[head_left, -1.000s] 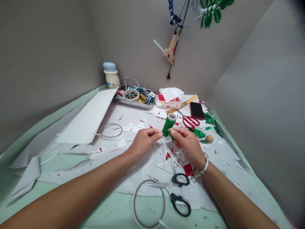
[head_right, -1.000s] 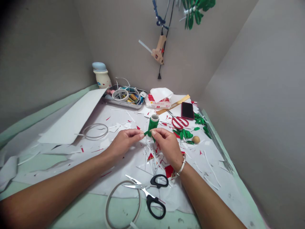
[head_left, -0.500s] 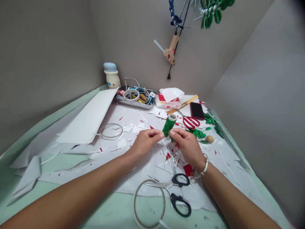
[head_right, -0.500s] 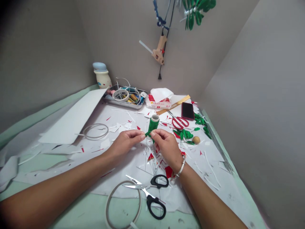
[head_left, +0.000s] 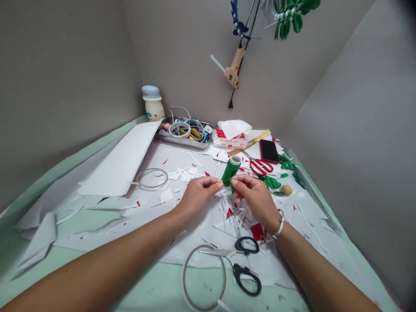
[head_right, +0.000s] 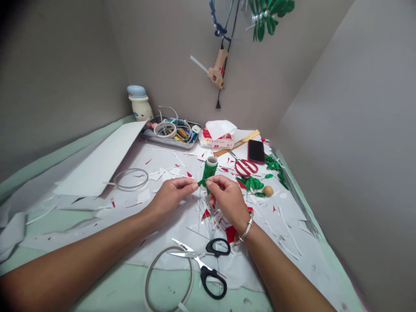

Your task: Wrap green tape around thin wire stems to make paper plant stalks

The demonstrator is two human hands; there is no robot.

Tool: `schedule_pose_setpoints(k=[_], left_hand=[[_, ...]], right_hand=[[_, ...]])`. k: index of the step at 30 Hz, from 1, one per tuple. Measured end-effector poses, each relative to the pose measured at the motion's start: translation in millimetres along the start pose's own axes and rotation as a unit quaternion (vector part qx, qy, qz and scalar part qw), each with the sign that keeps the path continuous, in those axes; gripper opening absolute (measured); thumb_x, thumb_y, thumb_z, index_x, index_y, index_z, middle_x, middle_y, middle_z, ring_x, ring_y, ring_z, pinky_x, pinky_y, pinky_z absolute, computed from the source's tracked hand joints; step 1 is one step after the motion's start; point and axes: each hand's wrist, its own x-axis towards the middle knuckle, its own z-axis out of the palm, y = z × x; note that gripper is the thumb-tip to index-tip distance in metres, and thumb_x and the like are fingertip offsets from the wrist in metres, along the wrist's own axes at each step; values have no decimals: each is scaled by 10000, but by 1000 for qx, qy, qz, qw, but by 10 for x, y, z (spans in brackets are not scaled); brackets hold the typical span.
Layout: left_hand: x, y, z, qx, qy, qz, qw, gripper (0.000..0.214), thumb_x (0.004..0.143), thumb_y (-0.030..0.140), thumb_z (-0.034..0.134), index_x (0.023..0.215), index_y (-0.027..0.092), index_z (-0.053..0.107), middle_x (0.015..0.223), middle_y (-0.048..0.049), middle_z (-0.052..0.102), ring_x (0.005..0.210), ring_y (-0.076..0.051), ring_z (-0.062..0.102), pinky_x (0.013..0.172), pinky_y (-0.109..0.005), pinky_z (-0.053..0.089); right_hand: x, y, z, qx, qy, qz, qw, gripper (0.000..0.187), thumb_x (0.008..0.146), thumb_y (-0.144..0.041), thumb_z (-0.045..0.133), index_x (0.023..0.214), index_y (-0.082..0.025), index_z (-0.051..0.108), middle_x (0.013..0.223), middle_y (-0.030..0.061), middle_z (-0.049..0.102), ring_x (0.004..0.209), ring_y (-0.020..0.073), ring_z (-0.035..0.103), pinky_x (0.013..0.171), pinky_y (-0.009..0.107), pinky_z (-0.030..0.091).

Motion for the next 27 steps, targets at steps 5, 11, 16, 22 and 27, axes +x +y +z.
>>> schedule_pose_setpoints(k=[5,11,16,22,27], left_hand=[[-5,-16,14,-5,-1,6,1000,230,742,377,645,811,169,714,809,-42,673,738,-159,557,731,-306,406],[-25,-39,47,-31,-10,18,999,244,764,374,631,841,153,702,847,-48,672,783,-158,564,765,-300,407],[-38,-34,60,-43,-11,17,999,248,768,384,630,834,155,700,849,-50,677,788,-166,572,759,-300,417],[-37,-16,56,-32,8,12,999,225,756,367,643,816,162,713,838,-44,683,786,-165,573,769,-302,415],[-46,-15,77,-41,-5,14,999,247,761,386,641,816,156,713,829,-47,682,791,-167,573,763,-296,416]], right_hand=[[-7,28,43,35,-8,5,999,236,800,-404,611,852,-174,620,555,-44,556,433,85,509,476,213,411],[-18,46,89,66,-3,-13,998,216,817,-396,594,840,-182,605,564,-49,561,458,82,515,506,210,418],[-21,62,104,82,1,-7,997,237,812,-417,601,862,-186,606,590,-43,577,487,95,545,526,222,427],[-25,50,97,76,9,0,997,265,789,-442,628,865,-188,619,622,-32,603,506,108,572,543,241,446],[-19,50,100,80,3,-4,997,280,782,-461,629,835,-187,610,594,-35,590,492,104,560,530,234,441]])
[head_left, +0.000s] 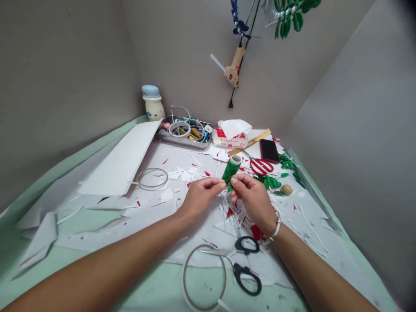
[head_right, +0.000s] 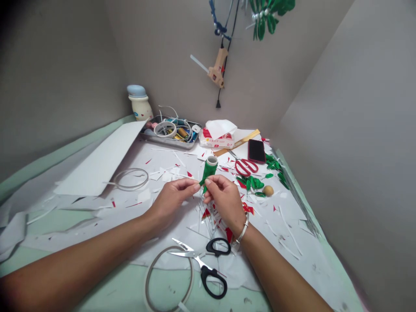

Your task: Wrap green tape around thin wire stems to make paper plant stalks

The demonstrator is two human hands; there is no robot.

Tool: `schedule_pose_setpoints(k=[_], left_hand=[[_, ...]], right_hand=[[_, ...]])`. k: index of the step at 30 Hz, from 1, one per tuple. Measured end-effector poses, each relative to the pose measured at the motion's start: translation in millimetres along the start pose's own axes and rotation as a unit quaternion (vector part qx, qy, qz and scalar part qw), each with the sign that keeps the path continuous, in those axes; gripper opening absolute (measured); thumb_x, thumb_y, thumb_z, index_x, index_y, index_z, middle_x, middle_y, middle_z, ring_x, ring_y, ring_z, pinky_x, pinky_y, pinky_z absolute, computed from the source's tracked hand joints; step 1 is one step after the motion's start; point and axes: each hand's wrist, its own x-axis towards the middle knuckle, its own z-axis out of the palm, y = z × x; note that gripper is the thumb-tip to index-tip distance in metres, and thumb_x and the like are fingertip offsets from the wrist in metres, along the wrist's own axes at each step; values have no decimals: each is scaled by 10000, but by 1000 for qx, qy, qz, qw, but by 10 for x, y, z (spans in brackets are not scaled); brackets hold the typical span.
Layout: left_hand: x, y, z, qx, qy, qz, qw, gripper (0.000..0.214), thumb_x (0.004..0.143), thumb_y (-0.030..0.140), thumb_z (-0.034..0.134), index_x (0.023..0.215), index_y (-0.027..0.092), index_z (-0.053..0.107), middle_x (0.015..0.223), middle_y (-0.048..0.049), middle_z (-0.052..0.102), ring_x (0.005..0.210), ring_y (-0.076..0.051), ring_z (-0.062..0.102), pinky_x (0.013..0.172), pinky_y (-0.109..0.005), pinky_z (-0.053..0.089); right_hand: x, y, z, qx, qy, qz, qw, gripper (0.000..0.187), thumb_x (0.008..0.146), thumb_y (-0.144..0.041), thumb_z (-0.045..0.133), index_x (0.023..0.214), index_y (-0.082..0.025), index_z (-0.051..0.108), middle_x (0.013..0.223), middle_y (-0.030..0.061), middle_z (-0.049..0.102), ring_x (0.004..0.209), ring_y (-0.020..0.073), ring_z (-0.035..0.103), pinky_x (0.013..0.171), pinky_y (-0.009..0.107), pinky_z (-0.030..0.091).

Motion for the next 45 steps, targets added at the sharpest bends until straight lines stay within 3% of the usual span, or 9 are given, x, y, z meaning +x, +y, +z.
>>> schedule_pose_setpoints(k=[15,32,45], left_hand=[[-15,8,22,-13,4,-11,1000,257,756,378,656,874,161,728,894,-66,704,847,-181,598,808,-309,426],[-11,5,28,19,-35,-2,999,260,813,394,573,786,159,680,780,-21,649,732,-140,534,706,-260,381],[-2,-20,28,32,3,-8,999,238,780,371,611,815,149,687,815,-41,670,785,-162,569,738,-274,399]], right_hand=[[19,33,18,43,11,13,999,294,762,-472,652,845,-190,632,625,-27,610,530,112,572,564,243,441],[21,74,38,86,3,24,996,270,762,-439,668,855,-186,646,639,-25,610,540,101,565,572,234,437],[51,84,5,50,24,18,998,279,758,-445,673,869,-188,664,648,-14,644,564,117,600,605,249,477]])
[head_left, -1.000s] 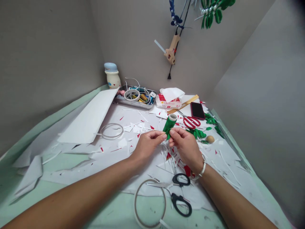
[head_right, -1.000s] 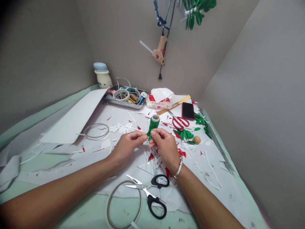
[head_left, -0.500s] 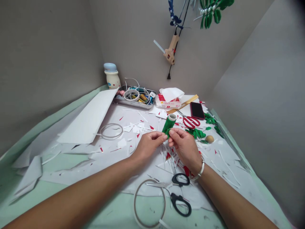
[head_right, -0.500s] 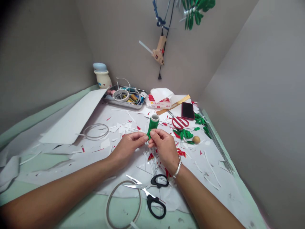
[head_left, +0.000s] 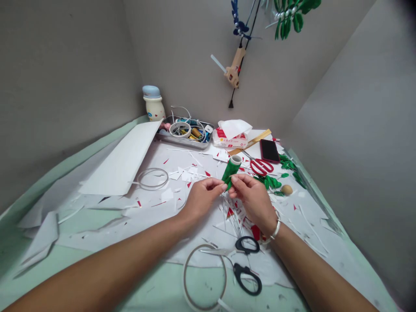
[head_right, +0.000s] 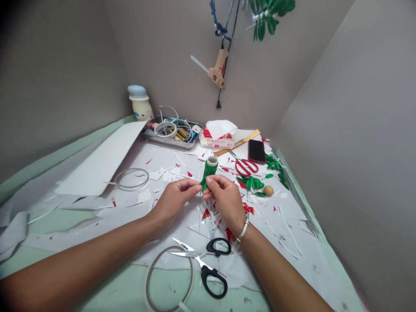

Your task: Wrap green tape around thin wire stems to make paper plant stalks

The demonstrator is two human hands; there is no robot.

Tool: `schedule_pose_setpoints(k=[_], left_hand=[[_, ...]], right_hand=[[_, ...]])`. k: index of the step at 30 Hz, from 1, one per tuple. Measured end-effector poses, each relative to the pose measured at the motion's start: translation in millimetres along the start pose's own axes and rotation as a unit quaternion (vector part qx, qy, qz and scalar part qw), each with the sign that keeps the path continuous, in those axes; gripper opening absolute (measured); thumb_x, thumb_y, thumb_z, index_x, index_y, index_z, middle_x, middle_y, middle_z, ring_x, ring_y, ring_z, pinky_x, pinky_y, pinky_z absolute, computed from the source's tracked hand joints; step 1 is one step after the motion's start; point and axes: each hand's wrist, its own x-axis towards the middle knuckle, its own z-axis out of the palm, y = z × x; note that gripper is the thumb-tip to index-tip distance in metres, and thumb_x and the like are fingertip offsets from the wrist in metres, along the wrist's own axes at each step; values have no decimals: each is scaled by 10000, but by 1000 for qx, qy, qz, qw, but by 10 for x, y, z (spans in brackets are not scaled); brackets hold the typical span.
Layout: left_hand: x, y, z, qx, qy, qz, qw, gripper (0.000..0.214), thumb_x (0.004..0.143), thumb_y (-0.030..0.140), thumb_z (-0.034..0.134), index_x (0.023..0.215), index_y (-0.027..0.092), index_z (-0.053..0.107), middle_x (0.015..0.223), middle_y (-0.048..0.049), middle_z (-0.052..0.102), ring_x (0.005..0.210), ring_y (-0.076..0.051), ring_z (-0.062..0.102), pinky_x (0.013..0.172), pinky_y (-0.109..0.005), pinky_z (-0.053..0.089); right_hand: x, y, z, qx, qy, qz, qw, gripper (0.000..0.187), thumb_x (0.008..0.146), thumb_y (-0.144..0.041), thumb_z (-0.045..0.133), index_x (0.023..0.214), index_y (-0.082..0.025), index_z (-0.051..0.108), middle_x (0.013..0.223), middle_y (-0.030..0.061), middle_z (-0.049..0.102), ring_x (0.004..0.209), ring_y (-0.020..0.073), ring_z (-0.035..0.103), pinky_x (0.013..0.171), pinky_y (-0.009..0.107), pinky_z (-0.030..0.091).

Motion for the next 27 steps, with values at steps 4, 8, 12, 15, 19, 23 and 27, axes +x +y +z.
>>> schedule_pose_setpoints(k=[4,8,12,15,19,23,27], left_hand=[[-5,14,-3,-9,2,-3,1000,242,761,365,634,845,149,706,852,-54,689,821,-173,578,771,-286,404],[-9,22,0,-11,-5,-14,1000,281,749,383,646,876,141,713,830,-56,684,757,-160,558,727,-287,399],[-3,-2,3,-16,-20,-14,1000,286,764,402,628,857,143,705,796,-39,663,708,-137,528,682,-269,383],[10,-22,-2,-7,-40,1,999,271,791,399,597,814,145,691,782,-29,651,726,-137,530,692,-261,376],[19,-13,-6,29,-39,12,999,239,804,363,573,802,147,673,782,-25,648,755,-151,546,713,-266,383],[2,16,5,57,-32,23,998,204,805,320,558,783,144,659,768,-26,641,752,-156,548,713,-272,395],[-13,41,7,48,-36,19,998,188,796,314,572,785,151,666,777,-25,650,763,-158,557,731,-275,402]], right_hand=[[14,17,-13,-2,7,6,1000,272,747,-446,683,827,-186,664,630,-17,641,559,110,595,603,236,470],[21,39,-20,35,-10,5,999,250,754,-428,687,827,-191,661,620,-29,620,560,95,582,604,219,460],[17,38,-22,47,-19,7,999,241,762,-416,686,833,-187,658,613,-33,606,550,86,572,590,206,454],[6,18,-20,40,-29,5,999,248,765,-415,681,848,-182,659,641,-22,617,559,93,583,590,214,466],[-14,-25,-15,16,-27,-10,999,285,784,-454,644,870,-182,656,677,-5,632,551,114,594,550,237,473],[-43,-80,-4,-59,-15,-14,998,301,795,-472,621,774,-172,634,619,-7,630,477,106,561,501,232,447],[-66,-124,9,-85,-10,-20,996,286,804,-449,615,748,-168,622,606,-2,644,500,112,579,545,236,469]])
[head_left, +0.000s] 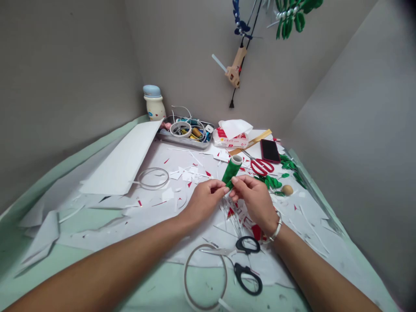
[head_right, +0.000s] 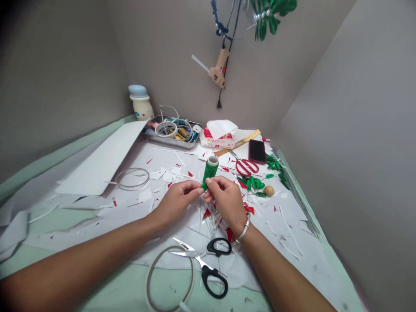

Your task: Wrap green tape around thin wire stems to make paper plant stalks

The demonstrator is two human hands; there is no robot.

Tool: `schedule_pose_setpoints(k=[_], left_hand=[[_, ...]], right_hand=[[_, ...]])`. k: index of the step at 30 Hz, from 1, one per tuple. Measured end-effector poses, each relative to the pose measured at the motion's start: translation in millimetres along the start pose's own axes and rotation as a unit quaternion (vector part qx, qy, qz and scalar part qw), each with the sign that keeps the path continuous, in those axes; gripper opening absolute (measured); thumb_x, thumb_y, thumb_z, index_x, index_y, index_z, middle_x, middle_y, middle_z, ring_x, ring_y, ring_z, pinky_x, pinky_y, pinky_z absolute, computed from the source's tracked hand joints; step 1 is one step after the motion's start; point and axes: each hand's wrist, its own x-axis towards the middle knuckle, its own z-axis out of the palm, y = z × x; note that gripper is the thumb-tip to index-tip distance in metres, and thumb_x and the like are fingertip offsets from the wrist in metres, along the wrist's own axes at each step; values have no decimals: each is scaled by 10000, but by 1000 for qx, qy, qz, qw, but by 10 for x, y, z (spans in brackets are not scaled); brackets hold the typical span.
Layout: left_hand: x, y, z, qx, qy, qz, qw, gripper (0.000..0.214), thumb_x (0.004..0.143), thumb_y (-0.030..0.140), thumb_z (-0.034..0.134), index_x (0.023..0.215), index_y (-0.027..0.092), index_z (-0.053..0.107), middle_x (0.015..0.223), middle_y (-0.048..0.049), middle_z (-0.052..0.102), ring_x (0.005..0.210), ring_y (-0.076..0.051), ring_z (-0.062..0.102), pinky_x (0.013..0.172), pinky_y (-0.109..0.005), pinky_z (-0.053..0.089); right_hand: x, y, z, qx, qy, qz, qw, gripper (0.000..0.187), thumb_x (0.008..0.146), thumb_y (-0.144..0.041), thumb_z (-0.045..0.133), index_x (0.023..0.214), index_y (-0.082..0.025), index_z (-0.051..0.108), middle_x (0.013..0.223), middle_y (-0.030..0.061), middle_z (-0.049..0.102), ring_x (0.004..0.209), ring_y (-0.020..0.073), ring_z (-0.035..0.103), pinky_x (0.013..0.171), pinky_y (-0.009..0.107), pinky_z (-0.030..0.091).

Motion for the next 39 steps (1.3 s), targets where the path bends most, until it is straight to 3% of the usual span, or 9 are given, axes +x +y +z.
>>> schedule_pose_setpoints(k=[4,9,15,28,33,39], left_hand=[[6,6,-23,-47,-24,-11,999,202,779,346,613,804,163,697,811,-27,669,779,-152,561,763,-276,407],[39,-33,-25,-135,-25,-58,989,309,763,367,648,980,154,707,855,-62,680,714,-136,552,734,-290,434],[57,-89,-8,-176,-38,-85,980,275,722,337,705,924,151,718,748,-47,666,657,-115,543,694,-278,442],[60,-113,-4,-167,-60,-98,979,244,706,337,706,845,136,699,691,-19,618,618,-99,522,644,-258,424],[53,-44,-26,-108,-23,-76,991,192,711,306,676,787,131,698,644,-12,594,586,-100,494,593,-246,389],[58,-39,-75,-86,16,-67,994,219,714,335,653,796,136,691,667,-11,592,591,-102,487,584,-247,365]], right_hand=[[-3,-14,-5,-9,19,-18,1000,275,810,-439,610,759,-169,621,588,-9,638,516,115,591,556,234,476],[26,2,-49,-15,55,-36,998,285,806,-457,608,777,-174,622,593,-11,642,522,123,603,561,244,484],[63,53,-73,-4,82,-28,996,288,810,-461,603,794,-175,628,594,-5,646,537,126,613,578,248,496],[46,66,-37,13,77,-15,997,292,800,-475,614,788,-183,629,594,-9,646,535,113,598,569,236,484],[82,87,-59,61,48,7,997,299,770,-470,648,771,-171,632,587,-8,632,512,116,592,539,240,492],[99,73,-110,140,37,17,989,255,752,-413,663,834,-171,662,793,14,647,549,117,609,489,244,500]])
